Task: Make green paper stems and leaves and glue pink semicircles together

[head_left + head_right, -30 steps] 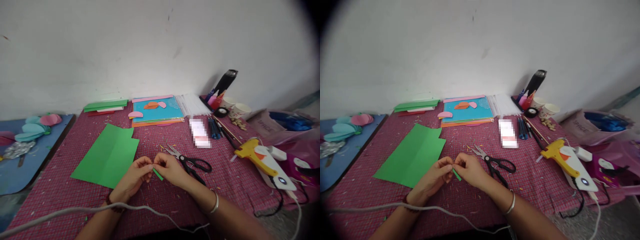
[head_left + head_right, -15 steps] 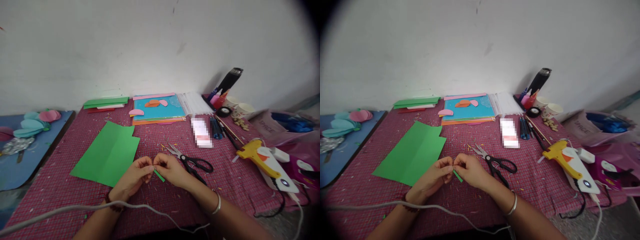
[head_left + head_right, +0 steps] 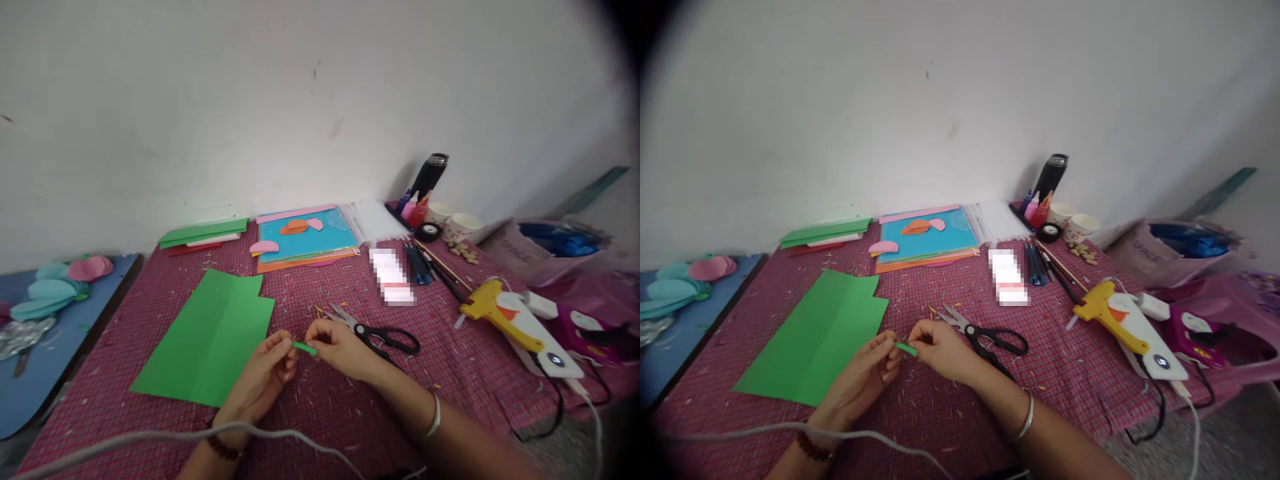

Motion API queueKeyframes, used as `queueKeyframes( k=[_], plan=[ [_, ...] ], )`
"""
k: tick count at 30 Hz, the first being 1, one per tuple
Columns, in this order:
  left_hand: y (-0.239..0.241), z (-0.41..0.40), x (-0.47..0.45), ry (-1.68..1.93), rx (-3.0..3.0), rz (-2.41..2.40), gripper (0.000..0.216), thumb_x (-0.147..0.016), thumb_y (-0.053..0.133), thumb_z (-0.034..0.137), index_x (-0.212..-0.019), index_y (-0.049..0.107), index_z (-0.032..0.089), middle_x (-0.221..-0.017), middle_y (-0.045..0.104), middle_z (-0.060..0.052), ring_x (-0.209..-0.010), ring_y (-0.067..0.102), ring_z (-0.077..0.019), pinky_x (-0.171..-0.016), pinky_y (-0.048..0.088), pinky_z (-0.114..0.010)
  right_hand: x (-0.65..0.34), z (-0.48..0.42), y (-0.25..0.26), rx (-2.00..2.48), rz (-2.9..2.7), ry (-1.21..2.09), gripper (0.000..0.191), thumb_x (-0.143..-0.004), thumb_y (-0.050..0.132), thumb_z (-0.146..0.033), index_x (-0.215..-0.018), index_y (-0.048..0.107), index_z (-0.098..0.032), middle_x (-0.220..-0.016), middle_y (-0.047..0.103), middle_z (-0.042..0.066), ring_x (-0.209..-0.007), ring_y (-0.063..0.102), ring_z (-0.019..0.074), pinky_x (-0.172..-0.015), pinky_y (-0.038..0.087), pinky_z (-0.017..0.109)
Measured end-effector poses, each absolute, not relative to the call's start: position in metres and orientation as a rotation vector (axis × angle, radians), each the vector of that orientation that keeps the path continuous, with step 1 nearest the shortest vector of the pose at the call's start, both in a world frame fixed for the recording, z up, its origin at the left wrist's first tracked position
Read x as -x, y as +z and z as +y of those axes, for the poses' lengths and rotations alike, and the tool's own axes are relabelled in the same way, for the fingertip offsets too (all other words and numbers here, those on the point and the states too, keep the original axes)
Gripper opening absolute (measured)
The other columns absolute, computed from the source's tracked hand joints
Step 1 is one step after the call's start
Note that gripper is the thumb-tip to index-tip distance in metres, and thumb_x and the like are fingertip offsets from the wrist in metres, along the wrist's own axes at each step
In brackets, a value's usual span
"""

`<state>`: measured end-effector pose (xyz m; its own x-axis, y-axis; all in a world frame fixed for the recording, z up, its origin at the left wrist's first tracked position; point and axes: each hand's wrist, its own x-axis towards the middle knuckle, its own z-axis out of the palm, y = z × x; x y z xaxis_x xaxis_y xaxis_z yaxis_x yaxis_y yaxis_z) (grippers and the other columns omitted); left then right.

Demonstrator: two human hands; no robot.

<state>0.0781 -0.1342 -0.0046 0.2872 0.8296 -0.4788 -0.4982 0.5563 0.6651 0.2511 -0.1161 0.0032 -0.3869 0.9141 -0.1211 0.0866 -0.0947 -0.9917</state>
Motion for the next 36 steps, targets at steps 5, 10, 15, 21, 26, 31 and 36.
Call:
queueKeyframes(
  k=[5, 10, 15, 21, 26, 31, 36],
  plan=[
    [-0.004, -0.133, -0.078, 0.955, -0.456, 0.881, 0.03, -0.065, 0.083, 0.028, -0.076, 0.057, 0.015, -0.059, 0.054, 0.005, -0.051, 0.046, -0.005, -0.048, 0.036, -0.016, -0.253, -0.116, 0.003, 1.116, -1.436, 1.614, 0.01, -0.078, 0.058, -0.018, -0.07, 0.052, -0.019, -0.058, 0.05, -0.006, -0.053, 0.046, 0.0098, -0.053, 0.036, 0.023],
    [-0.002, -0.133, -0.076, 0.935, -0.546, 0.885, 0.029, -0.066, 0.081, 0.027, -0.071, 0.055, 0.015, -0.057, 0.055, 0.004, -0.05, 0.046, -0.0059, -0.045, 0.036, -0.017, -0.257, -0.113, -0.001, 1.086, -1.354, 1.653, 0.01, -0.08, 0.057, -0.026, -0.075, 0.053, -0.019, -0.062, 0.055, -0.004, -0.056, 0.049, 0.0101, -0.056, 0.041, 0.023],
    [0.0, -0.132, -0.076, 0.945, -0.559, 0.961, 0.029, -0.068, 0.08, 0.03, -0.085, 0.061, 0.017, -0.066, 0.064, 0.001, -0.054, 0.053, -0.0081, -0.047, 0.041, -0.018, -0.26, -0.112, 0.0, 1.075, -1.409, 1.586, 0.009, -0.082, 0.053, -0.026, -0.077, 0.052, -0.019, -0.064, 0.055, -0.003, -0.056, 0.051, 0.0106, -0.056, 0.042, 0.024],
    [-0.005, -0.13, -0.076, 0.914, -0.539, 0.998, 0.034, -0.071, 0.076, 0.041, -0.086, 0.066, 0.013, -0.066, 0.065, -0.001, -0.053, 0.056, -0.0081, -0.045, 0.042, -0.017, -0.26, -0.113, 0.005, 1.105, -1.488, 1.475, 0.009, -0.081, 0.052, -0.019, -0.072, 0.053, -0.018, -0.061, 0.051, -0.004, -0.055, 0.046, 0.0107, -0.054, 0.036, 0.024],
    [-0.003, -0.131, -0.076, 0.926, -0.537, 0.978, 0.034, -0.067, 0.08, 0.041, -0.082, 0.064, 0.014, -0.063, 0.064, 0.0, -0.052, 0.056, -0.0081, -0.045, 0.043, -0.017, -0.262, -0.114, 0.007, 1.14, -1.563, 1.384, 0.008, -0.081, 0.052, -0.017, -0.073, 0.055, -0.018, -0.064, 0.05, -0.004, -0.06, 0.045, 0.0114, -0.056, 0.034, 0.024],
    [-0.001, -0.132, -0.081, 0.931, -0.614, 1.011, 0.037, -0.067, 0.078, 0.045, -0.079, 0.056, 0.017, -0.066, 0.065, -0.001, -0.05, 0.054, -0.0091, -0.041, 0.041, -0.018, -0.262, -0.117, 0.008, 1.19, -1.709, 1.196, 0.01, -0.082, 0.052, -0.016, -0.073, 0.055, -0.018, -0.066, 0.052, -0.003, -0.063, 0.048, 0.0122, -0.059, 0.036, 0.025],
    [-0.001, -0.134, -0.085, 0.946, -0.773, 1.058, 0.032, -0.062, 0.08, 0.031, -0.075, 0.054, 0.018, -0.064, 0.063, 0.002, -0.052, 0.055, -0.0093, -0.048, 0.043, -0.02, -0.261, -0.125, 0.011, 1.18, -1.871, 1.072, 0.01, -0.084, 0.051, -0.016, -0.077, 0.056, -0.019, -0.072, 0.059, -0.001, -0.067, 0.053, 0.0138, -0.063, 0.039, 0.027]
  ],
)
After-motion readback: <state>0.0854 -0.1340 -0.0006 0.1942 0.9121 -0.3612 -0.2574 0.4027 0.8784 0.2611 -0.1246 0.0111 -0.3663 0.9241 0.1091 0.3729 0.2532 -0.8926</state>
